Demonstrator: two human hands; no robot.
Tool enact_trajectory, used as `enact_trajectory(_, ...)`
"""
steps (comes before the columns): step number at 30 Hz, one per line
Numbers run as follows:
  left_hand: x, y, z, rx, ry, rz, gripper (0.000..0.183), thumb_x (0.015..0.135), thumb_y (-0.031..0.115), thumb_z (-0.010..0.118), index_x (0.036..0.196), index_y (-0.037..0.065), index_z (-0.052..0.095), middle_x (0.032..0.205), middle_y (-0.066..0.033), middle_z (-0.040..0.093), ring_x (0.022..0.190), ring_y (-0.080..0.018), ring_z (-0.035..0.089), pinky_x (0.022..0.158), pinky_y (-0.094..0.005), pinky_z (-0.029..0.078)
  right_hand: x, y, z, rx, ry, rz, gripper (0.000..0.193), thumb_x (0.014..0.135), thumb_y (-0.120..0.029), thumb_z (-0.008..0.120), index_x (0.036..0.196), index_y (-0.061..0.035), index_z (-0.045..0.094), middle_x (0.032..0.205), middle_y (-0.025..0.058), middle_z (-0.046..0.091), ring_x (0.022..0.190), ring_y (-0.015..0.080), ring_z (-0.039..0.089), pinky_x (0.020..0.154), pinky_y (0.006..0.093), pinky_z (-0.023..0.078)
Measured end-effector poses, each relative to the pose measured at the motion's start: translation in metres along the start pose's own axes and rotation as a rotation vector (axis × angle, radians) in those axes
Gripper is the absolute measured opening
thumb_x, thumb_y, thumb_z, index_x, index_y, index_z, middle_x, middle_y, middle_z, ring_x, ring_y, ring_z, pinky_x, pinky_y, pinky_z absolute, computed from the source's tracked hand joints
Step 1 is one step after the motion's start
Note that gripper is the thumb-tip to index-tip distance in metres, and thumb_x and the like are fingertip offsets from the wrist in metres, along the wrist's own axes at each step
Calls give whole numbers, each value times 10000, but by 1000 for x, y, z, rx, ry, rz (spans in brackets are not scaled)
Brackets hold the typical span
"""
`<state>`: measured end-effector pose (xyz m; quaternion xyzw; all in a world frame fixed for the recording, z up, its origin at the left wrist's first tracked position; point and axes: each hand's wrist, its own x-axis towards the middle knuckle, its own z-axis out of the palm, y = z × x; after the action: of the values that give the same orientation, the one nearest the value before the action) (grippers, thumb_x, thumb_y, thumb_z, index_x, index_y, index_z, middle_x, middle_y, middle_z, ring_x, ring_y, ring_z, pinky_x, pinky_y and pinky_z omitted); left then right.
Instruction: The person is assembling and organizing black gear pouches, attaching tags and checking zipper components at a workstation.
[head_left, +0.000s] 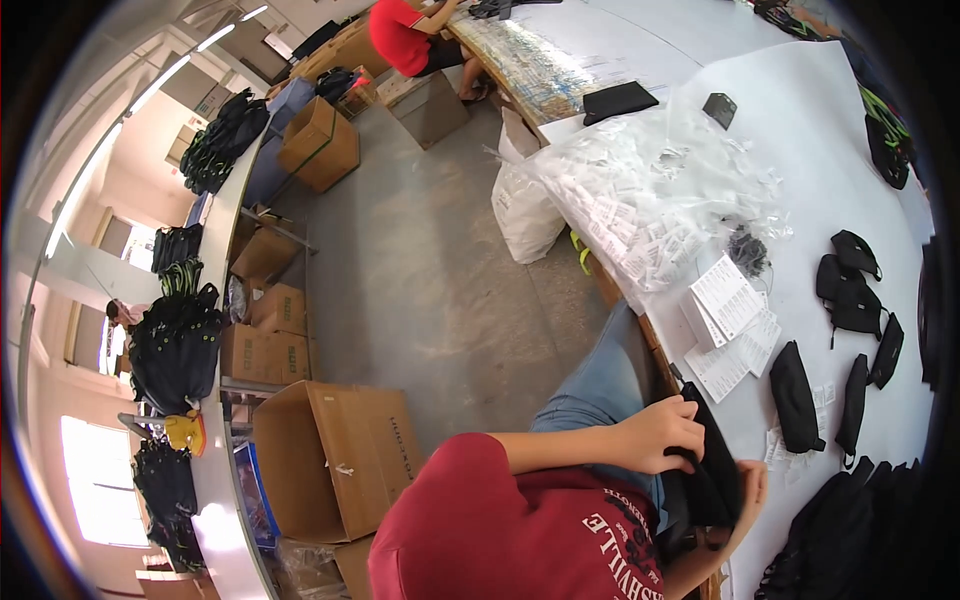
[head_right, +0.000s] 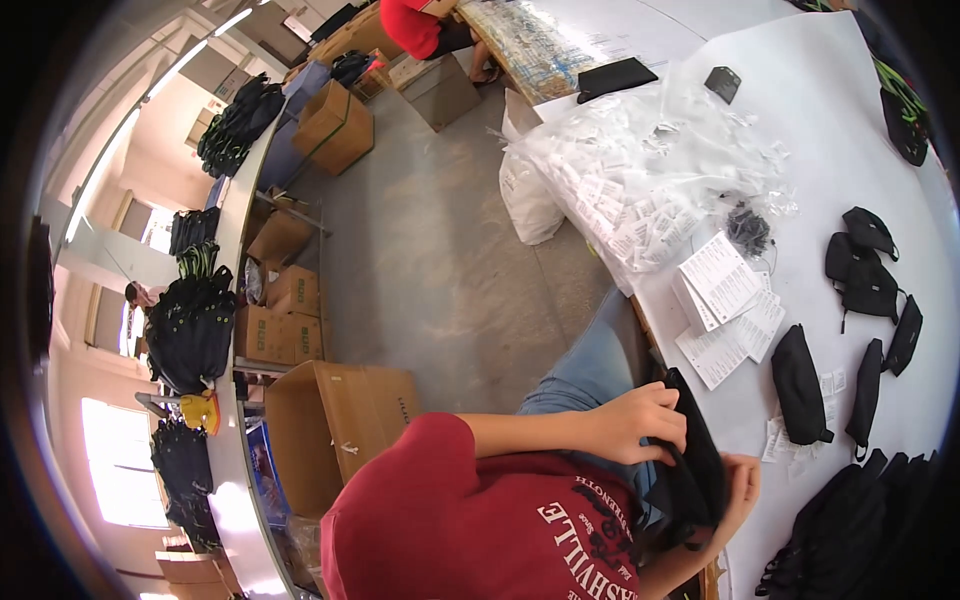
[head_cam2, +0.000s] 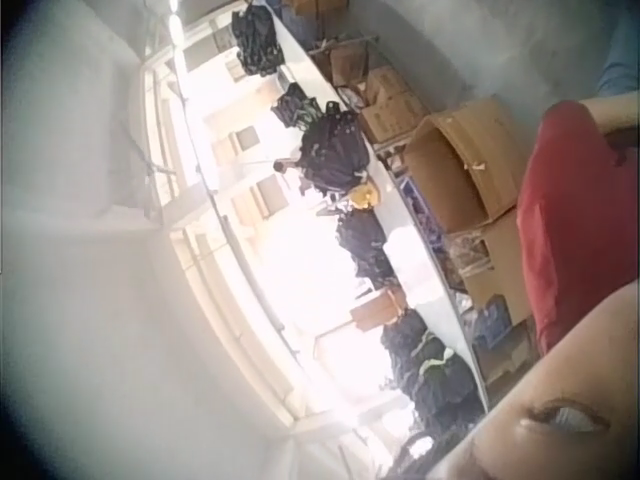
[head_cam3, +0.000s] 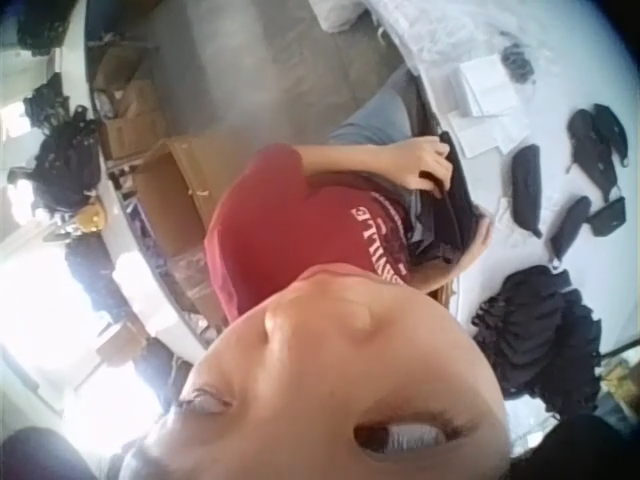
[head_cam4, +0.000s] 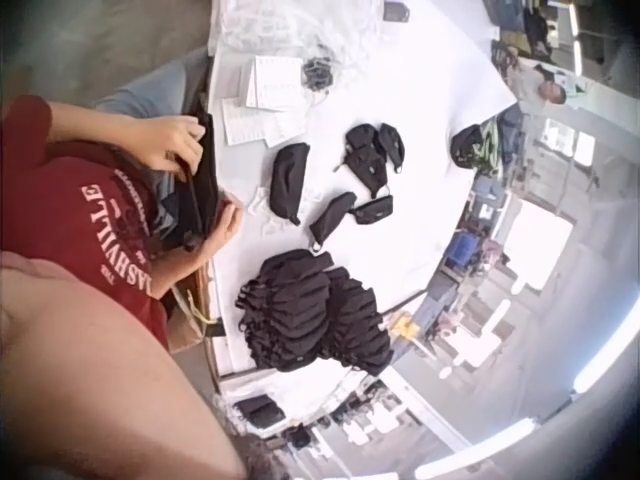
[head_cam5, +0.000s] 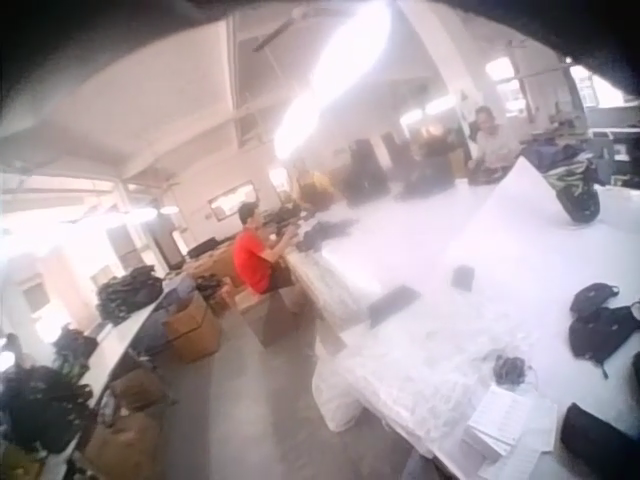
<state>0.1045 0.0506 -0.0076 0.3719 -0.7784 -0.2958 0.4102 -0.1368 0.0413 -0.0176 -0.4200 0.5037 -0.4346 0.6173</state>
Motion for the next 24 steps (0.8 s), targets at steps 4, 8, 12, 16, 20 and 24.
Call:
enact_trajectory(4, 12, 2, -11, 32, 221, -25, 171, 666, 118, 741, 775, 116, 609, 773, 19, 563, 744, -208, 442, 699, -332, 339, -9, 39, -18, -152, -38, -96, 585, 887, -382, 562, 1260, 38, 399, 1029, 95, 558, 1038, 222, 541, 880, 313, 463)
enact_trajectory(8, 15, 4, -17, 54, 309, -106, 185, 667, 99, 737, 797, 94, 605, 770, 1, 549, 745, -225, 438, 717, -332, 365, -20, 17, 2, -111, -246, 19, 649, 869, -426, 563, 1280, 41, 376, 905, 94, 567, 986, 218, 546, 878, 326, 445)
enact_trajectory(12, 7, 1, -22, 122, 378, -185, 198, 674, 127, 745, 809, 90, 605, 764, -24, 540, 771, -237, 441, 712, -341, 379, -10, 35, 6, -52, -534, -156, 514, 915, -309, 486, 1309, 4, 383, 783, 40, 448, 782, 154, 460, 809, 302, 373)
enact_trajectory(16, 2, -8, -41, 190, 412, -230, 192, 677, 135, 747, 807, 85, 615, 777, -35, 549, 789, -250, 456, 704, -344, 389, -19, 2, 8, 94, -448, -84, 780, 796, -327, 662, 1408, -57, 261, 735, -9, 366, 701, 82, 409, 715, 241, 391)
enact_trajectory(20, -14, -15, -71, 264, 334, -284, 187, 674, 152, 743, 791, 84, 614, 785, -50, 576, 780, -266, 480, 717, -366, 398, -26, -27, 5, -100, -307, 106, 806, 694, -108, 748, 1359, -72, 293, 815, 43, 514, 702, 121, 514, 650, 251, 440)
enact_trajectory(24, -36, -24, -88, 348, 250, -476, 174, 708, 189, 735, 803, 84, 633, 799, -43, 593, 796, -253, 500, 731, -362, 423, -11, -12, -26, -142, -111, 61, 278, 787, 21, 619, 1022, -17, 476, 800, 112, 624, 687, 152, 587, 622, 247, 454)
